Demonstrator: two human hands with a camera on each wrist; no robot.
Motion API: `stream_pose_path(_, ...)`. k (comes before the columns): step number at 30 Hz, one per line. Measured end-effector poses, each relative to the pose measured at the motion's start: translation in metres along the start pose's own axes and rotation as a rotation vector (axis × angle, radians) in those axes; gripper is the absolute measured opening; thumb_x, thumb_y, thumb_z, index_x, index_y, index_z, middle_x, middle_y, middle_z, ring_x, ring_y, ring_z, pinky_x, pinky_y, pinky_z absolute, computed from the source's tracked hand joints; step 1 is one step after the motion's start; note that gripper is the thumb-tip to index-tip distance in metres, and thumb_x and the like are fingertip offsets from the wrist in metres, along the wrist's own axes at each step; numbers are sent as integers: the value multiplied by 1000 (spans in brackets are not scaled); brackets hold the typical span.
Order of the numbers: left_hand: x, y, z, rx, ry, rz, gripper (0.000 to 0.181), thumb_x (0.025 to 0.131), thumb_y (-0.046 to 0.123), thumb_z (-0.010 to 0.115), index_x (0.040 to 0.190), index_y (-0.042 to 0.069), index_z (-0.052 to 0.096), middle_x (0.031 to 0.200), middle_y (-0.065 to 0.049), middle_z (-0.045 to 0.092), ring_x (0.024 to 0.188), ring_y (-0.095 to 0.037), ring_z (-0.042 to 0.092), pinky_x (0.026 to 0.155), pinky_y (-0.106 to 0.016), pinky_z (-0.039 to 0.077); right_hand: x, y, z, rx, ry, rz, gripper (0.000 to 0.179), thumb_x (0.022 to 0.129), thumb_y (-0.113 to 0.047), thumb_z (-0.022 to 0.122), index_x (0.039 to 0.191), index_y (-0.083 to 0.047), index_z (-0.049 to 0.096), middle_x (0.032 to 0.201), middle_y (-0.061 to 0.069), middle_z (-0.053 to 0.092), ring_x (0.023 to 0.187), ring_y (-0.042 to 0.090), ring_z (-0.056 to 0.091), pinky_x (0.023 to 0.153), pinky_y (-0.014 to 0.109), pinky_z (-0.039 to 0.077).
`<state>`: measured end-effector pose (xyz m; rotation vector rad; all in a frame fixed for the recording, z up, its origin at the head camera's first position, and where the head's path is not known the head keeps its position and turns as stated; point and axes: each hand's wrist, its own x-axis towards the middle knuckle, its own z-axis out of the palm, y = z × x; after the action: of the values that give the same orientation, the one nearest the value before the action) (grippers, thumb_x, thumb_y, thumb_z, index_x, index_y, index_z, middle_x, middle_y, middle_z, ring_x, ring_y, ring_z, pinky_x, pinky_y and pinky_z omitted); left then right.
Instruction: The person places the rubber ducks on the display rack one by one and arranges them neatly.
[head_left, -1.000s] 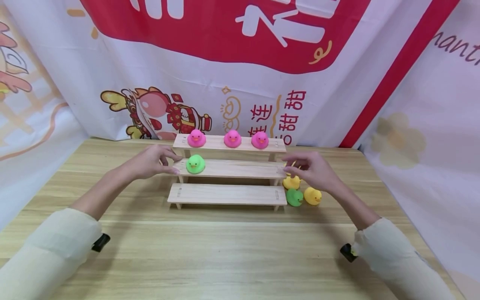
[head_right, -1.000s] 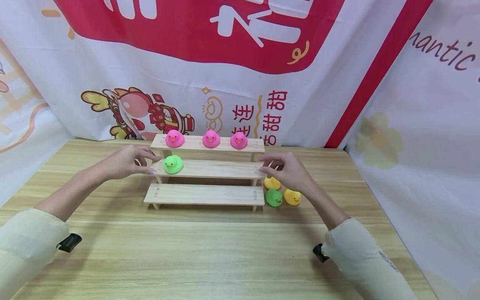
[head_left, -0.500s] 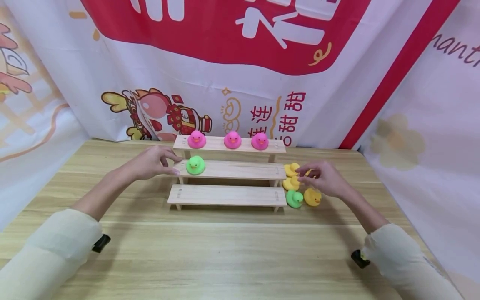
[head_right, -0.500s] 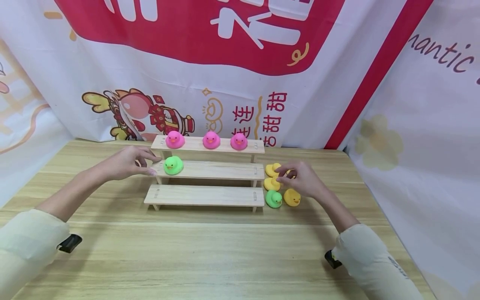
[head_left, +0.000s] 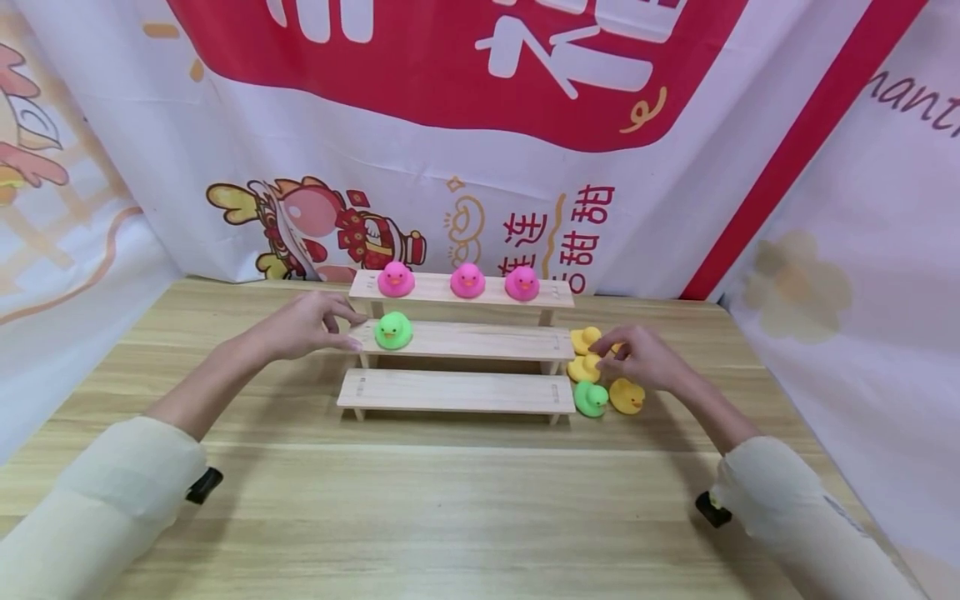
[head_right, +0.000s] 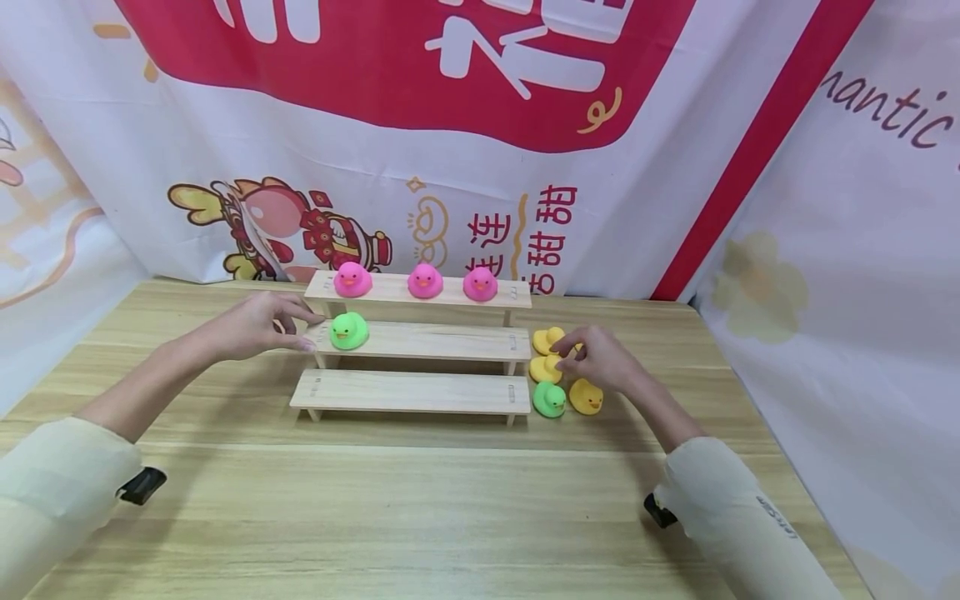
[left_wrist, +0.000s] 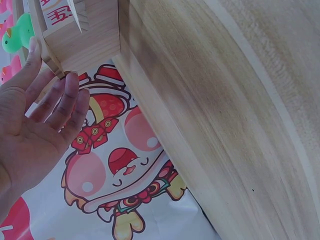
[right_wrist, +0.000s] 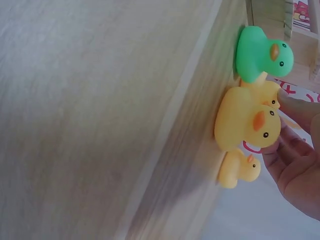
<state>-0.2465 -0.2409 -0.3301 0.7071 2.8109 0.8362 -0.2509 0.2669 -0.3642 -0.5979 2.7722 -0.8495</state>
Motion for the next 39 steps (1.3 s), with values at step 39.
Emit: stream_pose_path(39, 1, 1, 0, 1, -4, 2, 45, 88, 19, 84, 124, -5, 72, 119, -19, 69, 85, -21, 65, 73, -35, 54, 6, -4, 1, -25, -81, 31, 27, 95, -4, 73, 120, 3, 72, 112, 16, 71, 86, 21, 67, 75, 34, 58)
